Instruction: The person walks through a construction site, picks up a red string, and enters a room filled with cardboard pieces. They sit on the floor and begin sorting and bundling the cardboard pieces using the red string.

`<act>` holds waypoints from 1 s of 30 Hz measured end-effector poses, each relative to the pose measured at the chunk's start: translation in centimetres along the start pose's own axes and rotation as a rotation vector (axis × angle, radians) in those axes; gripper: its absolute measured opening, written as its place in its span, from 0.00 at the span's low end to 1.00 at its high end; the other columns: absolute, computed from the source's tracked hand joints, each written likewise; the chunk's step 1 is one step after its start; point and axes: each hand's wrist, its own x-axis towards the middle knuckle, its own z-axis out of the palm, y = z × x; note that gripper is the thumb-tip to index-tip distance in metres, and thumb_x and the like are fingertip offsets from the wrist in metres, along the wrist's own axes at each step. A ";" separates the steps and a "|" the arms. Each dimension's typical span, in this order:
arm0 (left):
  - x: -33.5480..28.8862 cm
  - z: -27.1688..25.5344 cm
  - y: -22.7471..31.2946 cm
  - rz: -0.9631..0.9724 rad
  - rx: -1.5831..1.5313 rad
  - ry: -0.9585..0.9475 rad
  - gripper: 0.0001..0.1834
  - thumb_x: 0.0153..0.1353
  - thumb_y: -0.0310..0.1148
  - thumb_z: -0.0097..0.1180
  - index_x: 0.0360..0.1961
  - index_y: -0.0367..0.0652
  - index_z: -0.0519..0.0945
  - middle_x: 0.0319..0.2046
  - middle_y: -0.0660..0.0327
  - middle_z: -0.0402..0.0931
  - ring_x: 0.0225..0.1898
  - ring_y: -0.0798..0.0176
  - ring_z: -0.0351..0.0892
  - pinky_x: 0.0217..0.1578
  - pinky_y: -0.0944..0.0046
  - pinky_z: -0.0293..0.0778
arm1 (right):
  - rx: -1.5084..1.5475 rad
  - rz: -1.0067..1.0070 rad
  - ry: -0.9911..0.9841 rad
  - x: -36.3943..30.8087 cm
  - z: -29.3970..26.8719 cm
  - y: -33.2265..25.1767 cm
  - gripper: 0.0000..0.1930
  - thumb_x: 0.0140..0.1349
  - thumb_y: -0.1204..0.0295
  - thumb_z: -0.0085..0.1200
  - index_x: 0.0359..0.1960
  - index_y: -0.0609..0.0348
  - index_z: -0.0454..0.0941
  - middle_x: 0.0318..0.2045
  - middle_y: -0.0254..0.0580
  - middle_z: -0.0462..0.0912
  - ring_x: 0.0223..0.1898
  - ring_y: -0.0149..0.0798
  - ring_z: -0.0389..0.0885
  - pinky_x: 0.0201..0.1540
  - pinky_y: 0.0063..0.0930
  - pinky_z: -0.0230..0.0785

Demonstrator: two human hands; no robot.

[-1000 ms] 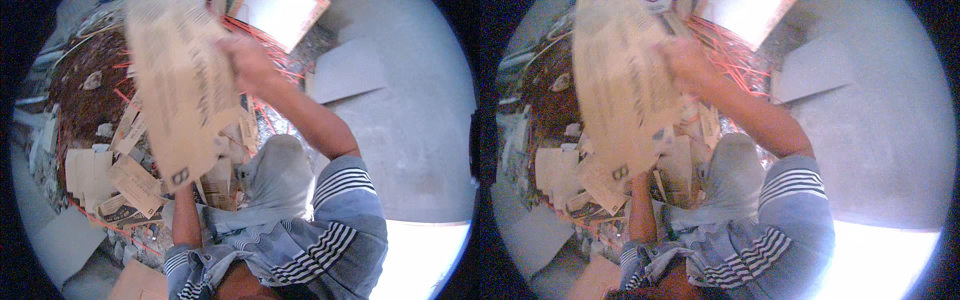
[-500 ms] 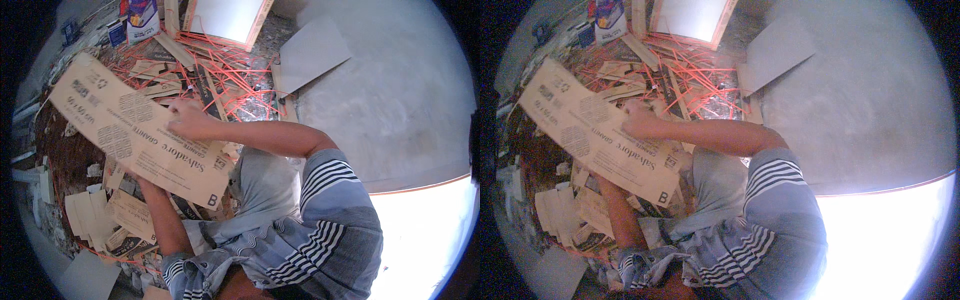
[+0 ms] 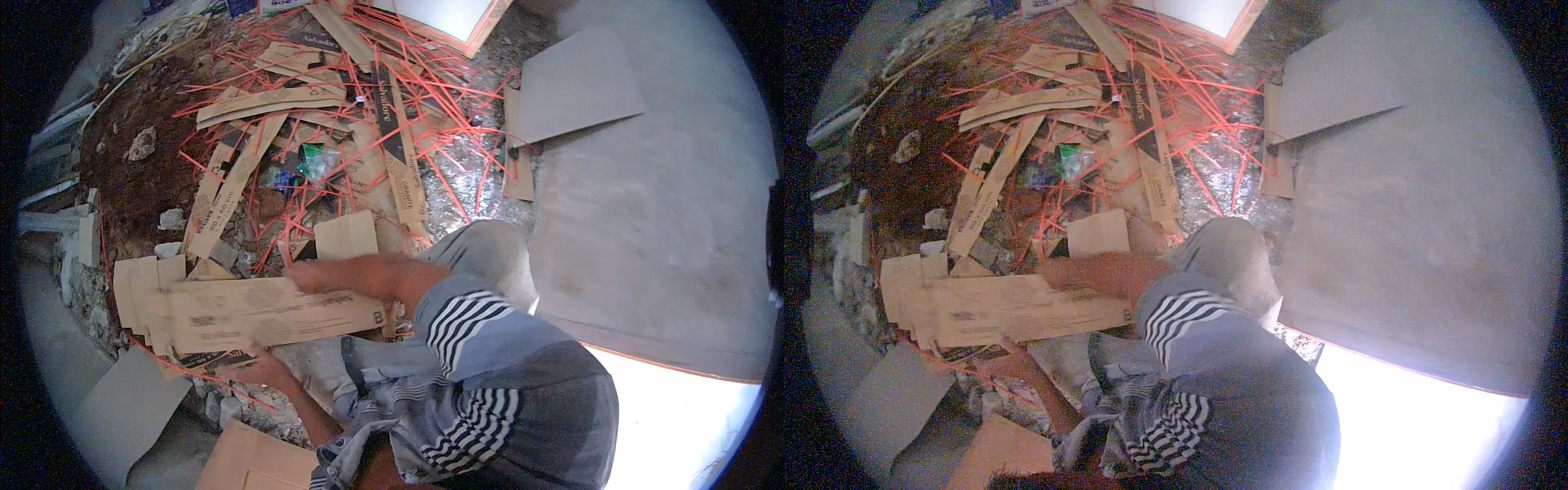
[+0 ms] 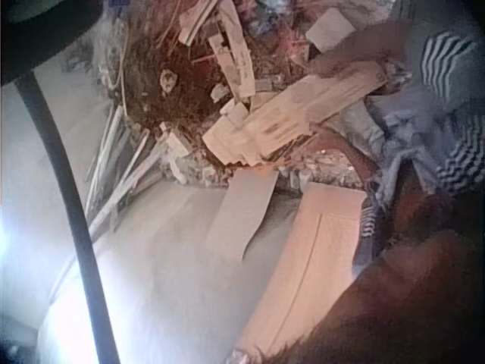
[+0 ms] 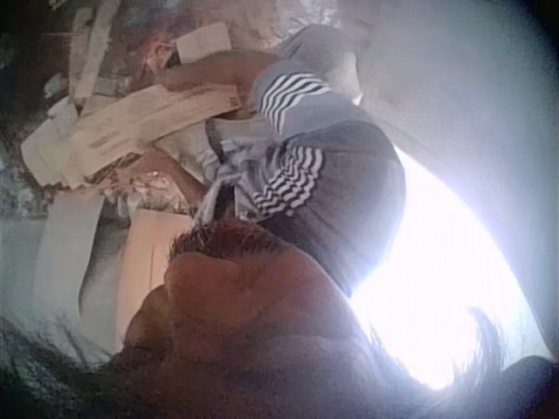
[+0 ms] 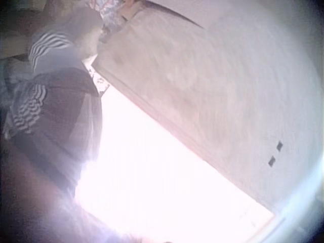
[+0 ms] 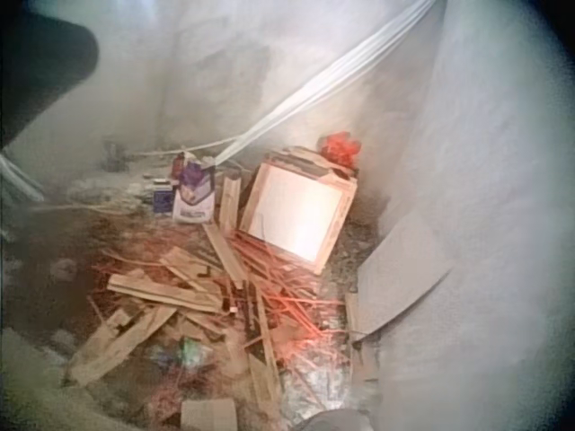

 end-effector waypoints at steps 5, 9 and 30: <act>0.9 5.8 -5.0 0.062 0.859 -0.650 0.62 0.49 0.71 0.57 0.75 0.54 0.39 0.72 0.37 0.37 0.71 0.30 0.39 0.62 0.26 0.48 | -0.354 -0.067 0.200 1.1 2.3 3.1 0.19 0.57 0.65 0.54 0.47 0.65 0.75 0.47 0.55 0.73 0.49 0.52 0.75 0.51 0.45 0.70; 2.3 9.9 -7.8 -0.062 0.881 -0.920 0.67 0.45 0.75 0.58 0.75 0.57 0.34 0.73 0.38 0.23 0.72 0.28 0.24 0.58 0.16 0.41 | -0.591 0.251 0.685 -1.7 -11.3 9.1 0.09 0.51 0.68 0.56 0.26 0.62 0.80 0.26 0.46 0.79 0.32 0.52 0.80 0.34 0.46 0.73; 3.3 13.1 -11.1 -0.056 1.038 -0.987 0.68 0.44 0.80 0.52 0.74 0.57 0.31 0.72 0.40 0.17 0.70 0.21 0.20 0.56 0.15 0.45 | -0.624 0.881 0.878 -22.3 -30.0 18.3 0.21 0.50 0.57 0.62 0.37 0.64 0.84 0.32 0.54 0.84 0.35 0.49 0.85 0.40 0.42 0.75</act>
